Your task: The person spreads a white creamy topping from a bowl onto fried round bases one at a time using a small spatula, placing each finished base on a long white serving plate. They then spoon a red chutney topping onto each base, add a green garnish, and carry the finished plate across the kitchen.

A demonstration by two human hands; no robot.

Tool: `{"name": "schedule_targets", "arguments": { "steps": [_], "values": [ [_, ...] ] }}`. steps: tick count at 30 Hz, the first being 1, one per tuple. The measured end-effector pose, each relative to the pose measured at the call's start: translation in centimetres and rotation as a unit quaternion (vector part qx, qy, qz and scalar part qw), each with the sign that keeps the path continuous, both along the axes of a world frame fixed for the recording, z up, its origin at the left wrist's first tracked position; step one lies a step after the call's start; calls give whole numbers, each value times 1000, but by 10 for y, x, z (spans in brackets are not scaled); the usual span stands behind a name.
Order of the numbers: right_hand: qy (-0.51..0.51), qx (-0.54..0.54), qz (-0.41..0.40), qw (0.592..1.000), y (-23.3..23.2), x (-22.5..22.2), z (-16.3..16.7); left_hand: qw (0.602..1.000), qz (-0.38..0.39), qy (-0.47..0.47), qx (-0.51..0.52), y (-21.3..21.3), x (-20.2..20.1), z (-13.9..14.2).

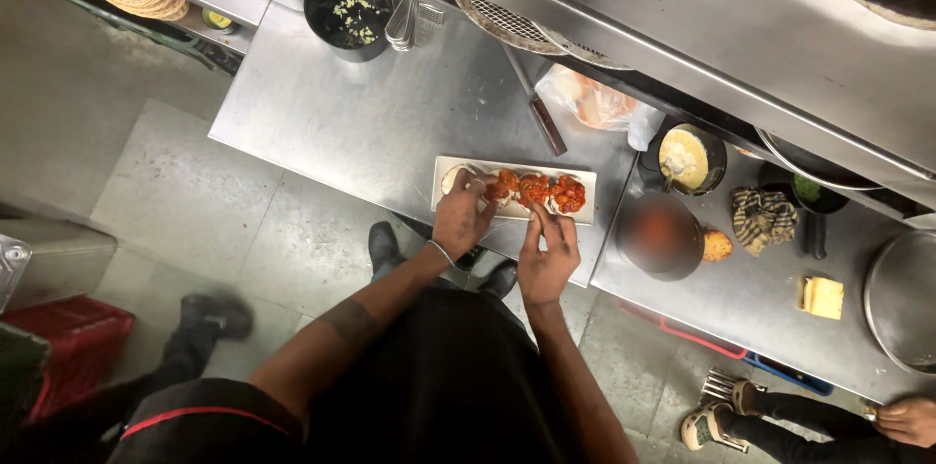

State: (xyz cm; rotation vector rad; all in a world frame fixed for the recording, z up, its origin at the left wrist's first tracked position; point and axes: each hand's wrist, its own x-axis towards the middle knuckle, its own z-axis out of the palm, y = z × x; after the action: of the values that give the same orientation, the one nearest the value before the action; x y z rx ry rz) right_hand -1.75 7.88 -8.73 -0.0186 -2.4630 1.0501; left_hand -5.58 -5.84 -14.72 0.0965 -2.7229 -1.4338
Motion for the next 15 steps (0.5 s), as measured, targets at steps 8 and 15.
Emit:
{"name": "schedule_targets", "arguments": {
  "steps": [8, 15],
  "values": [
    [22, -1, 13, 1000, 5, 8, 6, 999, 9, 20, -33, -9, 0, -9],
    [8, -22, -2, 1000, 3, 14, 5, 999, -20, 7, -35, -7, -1, -23]
  ]
}}
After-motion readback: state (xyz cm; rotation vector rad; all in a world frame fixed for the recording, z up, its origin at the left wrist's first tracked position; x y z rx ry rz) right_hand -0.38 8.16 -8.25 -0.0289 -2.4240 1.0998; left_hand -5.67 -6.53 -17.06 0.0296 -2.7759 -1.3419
